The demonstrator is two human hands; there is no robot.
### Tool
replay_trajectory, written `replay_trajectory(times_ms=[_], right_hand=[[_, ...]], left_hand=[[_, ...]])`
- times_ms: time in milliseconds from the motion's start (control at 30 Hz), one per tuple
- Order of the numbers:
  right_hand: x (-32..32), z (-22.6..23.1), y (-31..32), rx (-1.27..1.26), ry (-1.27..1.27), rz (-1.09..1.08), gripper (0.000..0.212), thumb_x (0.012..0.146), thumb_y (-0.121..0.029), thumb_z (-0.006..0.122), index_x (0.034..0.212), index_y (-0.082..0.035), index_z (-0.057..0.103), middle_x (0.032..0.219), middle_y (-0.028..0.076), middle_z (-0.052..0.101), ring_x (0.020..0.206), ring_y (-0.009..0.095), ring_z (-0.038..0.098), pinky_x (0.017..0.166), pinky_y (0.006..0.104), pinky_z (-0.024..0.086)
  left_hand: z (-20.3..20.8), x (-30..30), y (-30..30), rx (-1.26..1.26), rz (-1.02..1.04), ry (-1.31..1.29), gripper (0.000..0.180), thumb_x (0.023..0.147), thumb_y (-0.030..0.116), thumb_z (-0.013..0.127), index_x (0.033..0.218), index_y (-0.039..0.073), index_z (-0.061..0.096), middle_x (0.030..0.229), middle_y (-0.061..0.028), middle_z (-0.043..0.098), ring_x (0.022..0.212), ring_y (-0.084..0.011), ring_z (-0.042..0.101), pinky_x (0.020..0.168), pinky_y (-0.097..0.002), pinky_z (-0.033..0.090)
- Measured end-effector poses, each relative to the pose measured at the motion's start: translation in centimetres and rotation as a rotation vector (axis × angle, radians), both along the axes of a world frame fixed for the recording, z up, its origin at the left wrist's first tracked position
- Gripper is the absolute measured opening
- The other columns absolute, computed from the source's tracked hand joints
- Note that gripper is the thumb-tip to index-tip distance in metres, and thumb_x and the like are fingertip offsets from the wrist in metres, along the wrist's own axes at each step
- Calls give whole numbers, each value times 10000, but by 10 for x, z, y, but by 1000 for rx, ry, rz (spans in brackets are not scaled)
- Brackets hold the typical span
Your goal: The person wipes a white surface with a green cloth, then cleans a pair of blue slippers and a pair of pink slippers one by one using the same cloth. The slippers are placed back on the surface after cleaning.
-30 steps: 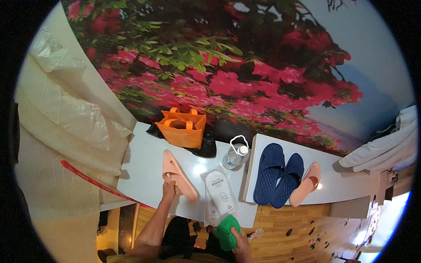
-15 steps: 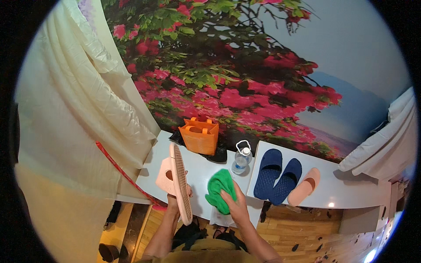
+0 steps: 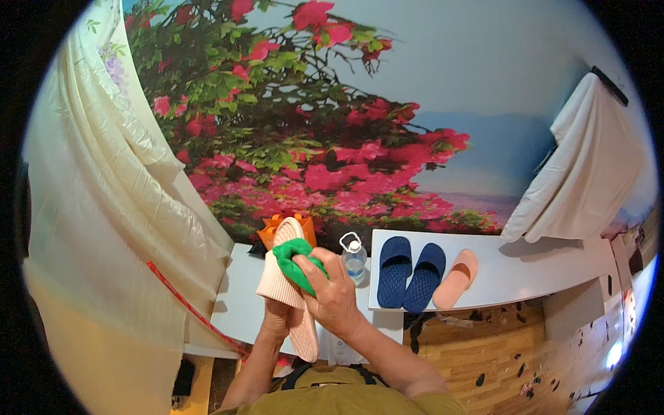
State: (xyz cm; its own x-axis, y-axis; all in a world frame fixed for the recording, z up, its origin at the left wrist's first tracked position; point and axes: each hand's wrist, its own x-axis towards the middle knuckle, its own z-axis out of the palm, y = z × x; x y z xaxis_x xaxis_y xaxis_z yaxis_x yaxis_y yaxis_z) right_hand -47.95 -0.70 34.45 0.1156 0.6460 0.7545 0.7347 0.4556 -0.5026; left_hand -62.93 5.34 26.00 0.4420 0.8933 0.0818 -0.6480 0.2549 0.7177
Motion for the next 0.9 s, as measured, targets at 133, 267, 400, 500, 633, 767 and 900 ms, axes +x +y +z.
replay_trajectory(times_ms=[133, 267, 400, 500, 633, 767, 900], right_hand=[[-23, -8, -29, -89, 26, 48, 606, 822, 23, 859, 1399, -80, 703, 1341, 192, 634, 1144, 445, 706, 931, 502, 602], [-41, -19, -49, -139, 82, 112, 593, 820, 37, 848, 1385, -86, 718, 1315, 179, 656, 1086, 428, 727, 886, 480, 614], [-48, -23, -55, -173, 153, 136, 519, 851, 46, 812, 1350, -72, 730, 1279, 170, 668, 1100, 392, 722, 927, 445, 595], [-36, -14, -51, -151, 338, 66, 450, 893, 35, 776, 1332, -48, 727, 1266, 161, 675, 1162, 355, 703, 1005, 421, 568], [-23, 24, -38, 31, 406, -102, 397, 951, 3, 768, 1344, -35, 717, 1321, 147, 659, 1226, 304, 665, 1062, 397, 535], [-39, 45, -26, 136, 116, -115, 541, 865, 25, 823, 1391, -71, 742, 1384, 172, 629, 1239, 364, 667, 1052, 446, 556], [-65, 20, -40, 80, 94, -30, 624, 777, 82, 812, 1374, -92, 769, 1366, 168, 640, 1231, 383, 687, 1035, 461, 575]], left_hand=[[17, -15, 22, 21, 6, 26, 676, 1111, 401, 744, 1646, 50, 527, 1501, -90, 679, 1328, -225, 699, 1139, -388, 580], [22, -41, 38, 84, 154, 70, 513, 1132, 282, 715, 1555, 16, 601, 1444, -95, 704, 1253, -215, 726, 1071, -400, 612], [25, -57, 44, 72, 173, 149, 467, 1118, 162, 717, 1539, 7, 590, 1426, -107, 703, 1236, -218, 726, 1045, -405, 631], [33, -56, 41, 130, 188, 163, 489, 1089, 68, 731, 1544, 15, 560, 1425, -98, 695, 1248, -209, 712, 1066, -401, 618], [61, -57, 24, 369, 193, 296, 512, 1048, -37, 719, 1528, 23, 550, 1421, -71, 687, 1279, -170, 666, 1112, -359, 557], [66, -54, 11, 433, 219, 315, 514, 1030, -9, 732, 1513, 18, 559, 1393, -59, 685, 1281, -146, 634, 1091, -314, 522], [68, -61, 15, 223, 198, 112, 520, 1067, 118, 750, 1536, 13, 552, 1382, -71, 699, 1287, -167, 657, 1091, -330, 536]])
